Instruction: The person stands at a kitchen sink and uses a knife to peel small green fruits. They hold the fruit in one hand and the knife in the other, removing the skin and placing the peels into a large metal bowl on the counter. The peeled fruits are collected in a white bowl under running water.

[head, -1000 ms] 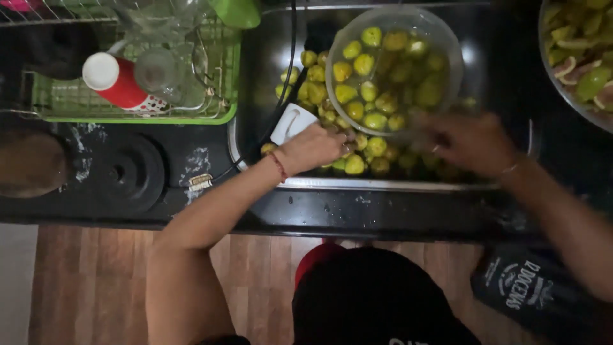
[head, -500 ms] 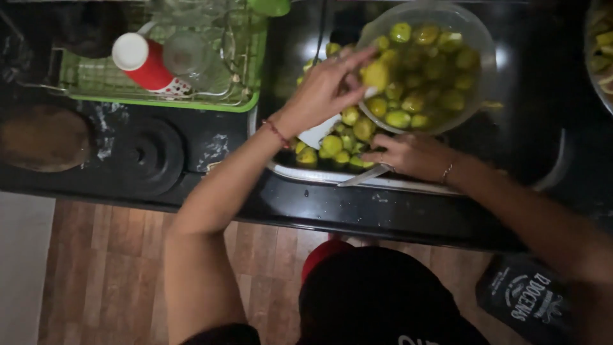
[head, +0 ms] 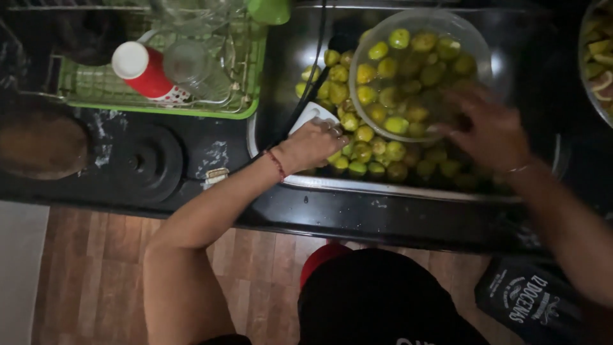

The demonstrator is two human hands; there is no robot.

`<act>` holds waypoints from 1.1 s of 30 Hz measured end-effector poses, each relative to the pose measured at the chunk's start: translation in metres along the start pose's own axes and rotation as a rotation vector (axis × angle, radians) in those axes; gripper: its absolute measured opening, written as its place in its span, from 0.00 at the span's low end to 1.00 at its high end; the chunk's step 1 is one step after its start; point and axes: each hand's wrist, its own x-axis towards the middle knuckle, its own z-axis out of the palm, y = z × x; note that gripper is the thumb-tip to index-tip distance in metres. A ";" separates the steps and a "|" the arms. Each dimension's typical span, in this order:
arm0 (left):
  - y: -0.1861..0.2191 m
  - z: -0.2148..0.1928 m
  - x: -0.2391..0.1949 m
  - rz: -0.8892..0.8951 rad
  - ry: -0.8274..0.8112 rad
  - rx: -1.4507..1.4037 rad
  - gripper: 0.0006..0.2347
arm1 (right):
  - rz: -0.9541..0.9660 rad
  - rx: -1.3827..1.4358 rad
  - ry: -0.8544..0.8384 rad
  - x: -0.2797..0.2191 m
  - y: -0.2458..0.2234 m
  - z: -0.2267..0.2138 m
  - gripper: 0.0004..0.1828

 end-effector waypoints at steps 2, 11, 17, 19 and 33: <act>-0.005 -0.010 0.000 -0.030 -0.035 -0.105 0.24 | -0.167 -0.051 0.360 -0.018 0.032 0.001 0.13; 0.001 -0.068 0.065 -0.409 0.343 -0.150 0.21 | 0.063 -0.036 -0.627 -0.059 0.056 0.012 0.22; 0.088 -0.019 0.135 -0.291 0.175 -0.585 0.12 | 0.109 0.034 -0.612 -0.048 0.036 0.021 0.32; 0.093 -0.075 0.126 -0.302 0.177 -0.606 0.13 | 0.124 0.051 -0.604 -0.060 0.049 0.045 0.35; 0.126 0.017 0.188 -0.243 -0.223 -0.783 0.18 | 0.225 0.069 -0.619 -0.052 0.063 0.048 0.18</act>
